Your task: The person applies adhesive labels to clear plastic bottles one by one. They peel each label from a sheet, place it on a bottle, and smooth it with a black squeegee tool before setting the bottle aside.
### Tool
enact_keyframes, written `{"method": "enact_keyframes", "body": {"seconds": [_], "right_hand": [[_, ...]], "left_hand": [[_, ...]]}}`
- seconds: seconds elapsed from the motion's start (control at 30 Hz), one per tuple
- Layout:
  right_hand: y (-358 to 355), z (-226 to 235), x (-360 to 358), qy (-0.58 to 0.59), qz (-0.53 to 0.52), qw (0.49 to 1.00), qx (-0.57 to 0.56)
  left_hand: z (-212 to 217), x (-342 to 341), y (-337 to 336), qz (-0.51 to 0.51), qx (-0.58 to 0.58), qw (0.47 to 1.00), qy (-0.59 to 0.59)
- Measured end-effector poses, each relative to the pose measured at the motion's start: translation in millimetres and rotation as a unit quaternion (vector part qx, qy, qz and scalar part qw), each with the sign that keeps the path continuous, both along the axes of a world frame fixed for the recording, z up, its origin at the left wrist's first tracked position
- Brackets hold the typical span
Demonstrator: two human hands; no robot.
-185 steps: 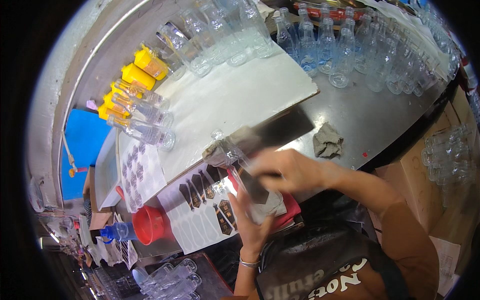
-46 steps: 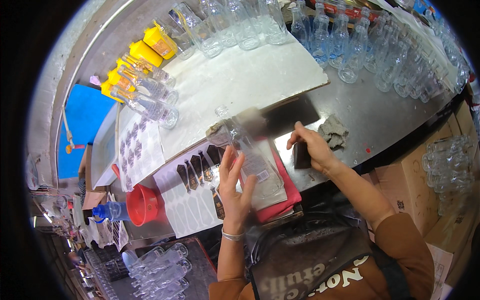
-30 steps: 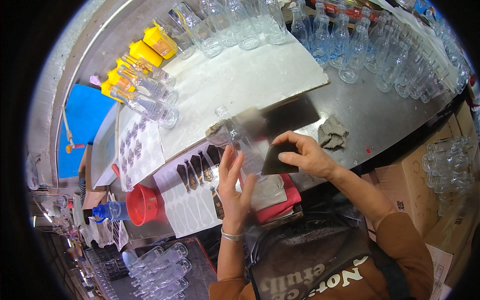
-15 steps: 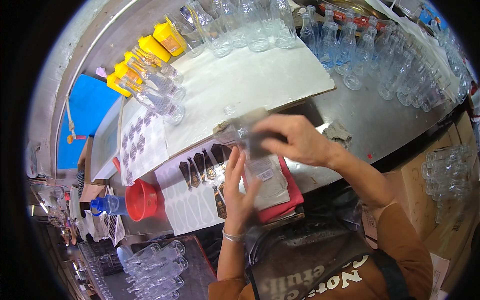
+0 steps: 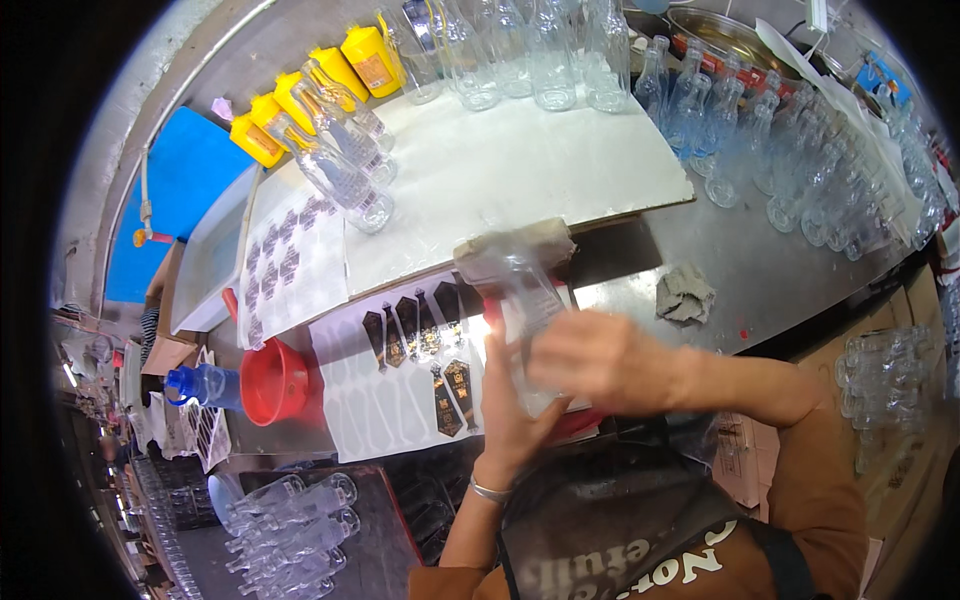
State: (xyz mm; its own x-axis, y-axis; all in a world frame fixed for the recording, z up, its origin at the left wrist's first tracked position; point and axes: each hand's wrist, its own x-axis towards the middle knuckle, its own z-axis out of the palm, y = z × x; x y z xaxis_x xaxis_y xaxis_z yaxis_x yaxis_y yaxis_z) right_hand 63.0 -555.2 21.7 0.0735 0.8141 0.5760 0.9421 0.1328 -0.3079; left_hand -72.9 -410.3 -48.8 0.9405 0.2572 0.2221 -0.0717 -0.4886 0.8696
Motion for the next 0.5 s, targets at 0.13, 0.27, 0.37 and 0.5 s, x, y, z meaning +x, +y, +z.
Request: {"method": "enact_keyframes", "body": {"seconds": [0.13, 0.27, 0.37, 0.5], "right_hand": [[26.5, 1.2, 15.4, 0.032, -0.049, 0.993, -0.101], [35.9, 20.4, 47.5, -0.038, -0.126, 0.990, 0.054], [20.1, -1.1, 15.5, 0.059, -0.039, 0.996, -0.048], [20.0, 8.6, 62.8, 0.077, -0.140, 0.986, 0.042]], "left_hand": [[-3.9, 1.1, 0.2, 0.009, 0.162, 0.986, -0.047], [-7.0, -4.3, -5.6, 0.031, 0.049, 0.998, -0.040], [-9.7, -6.8, -4.4, 0.034, 0.071, 0.996, -0.034], [-12.5, -5.2, -6.2, 0.009, -0.051, 0.998, -0.019]]}}
